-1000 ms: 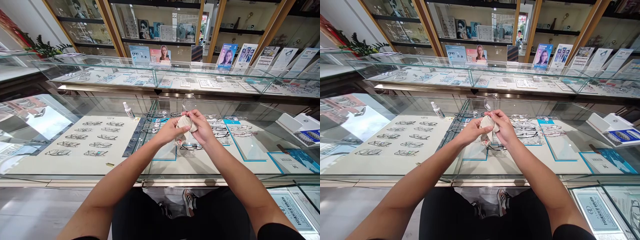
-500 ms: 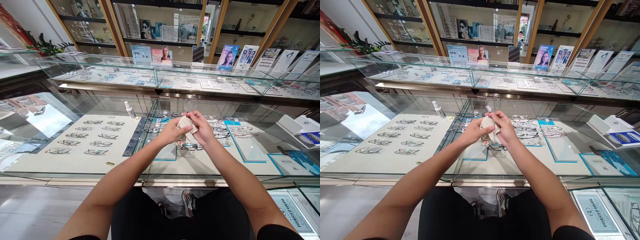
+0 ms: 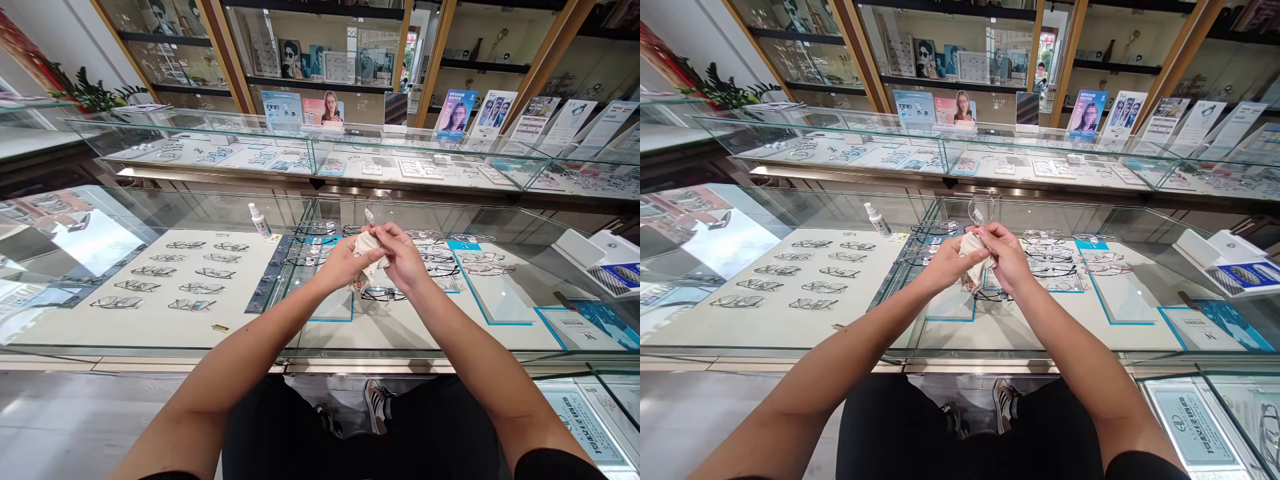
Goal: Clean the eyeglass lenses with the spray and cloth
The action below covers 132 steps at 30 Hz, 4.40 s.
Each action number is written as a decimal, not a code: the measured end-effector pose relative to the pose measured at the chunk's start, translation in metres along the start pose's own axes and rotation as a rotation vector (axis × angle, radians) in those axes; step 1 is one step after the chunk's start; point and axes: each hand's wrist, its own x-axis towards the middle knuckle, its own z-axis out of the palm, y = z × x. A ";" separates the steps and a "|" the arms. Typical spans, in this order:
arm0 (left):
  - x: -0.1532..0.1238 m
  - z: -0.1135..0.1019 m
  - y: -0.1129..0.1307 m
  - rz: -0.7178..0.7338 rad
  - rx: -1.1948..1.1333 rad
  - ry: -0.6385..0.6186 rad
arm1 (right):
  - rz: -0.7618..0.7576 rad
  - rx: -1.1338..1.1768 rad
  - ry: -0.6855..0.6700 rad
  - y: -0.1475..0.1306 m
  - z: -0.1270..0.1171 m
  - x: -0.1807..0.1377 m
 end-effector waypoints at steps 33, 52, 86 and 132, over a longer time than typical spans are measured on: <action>0.004 -0.005 -0.010 -0.024 -0.221 -0.032 | -0.042 -0.070 0.011 -0.007 -0.001 0.001; 0.005 -0.010 -0.007 -0.079 -0.260 -0.002 | -0.072 -0.067 0.002 -0.011 -0.004 0.003; 0.002 -0.007 -0.001 -0.051 -0.171 -0.108 | -0.060 -0.058 -0.026 -0.009 -0.005 0.003; 0.005 -0.014 -0.015 0.014 -0.178 0.053 | -0.098 -0.170 0.001 -0.005 -0.002 0.002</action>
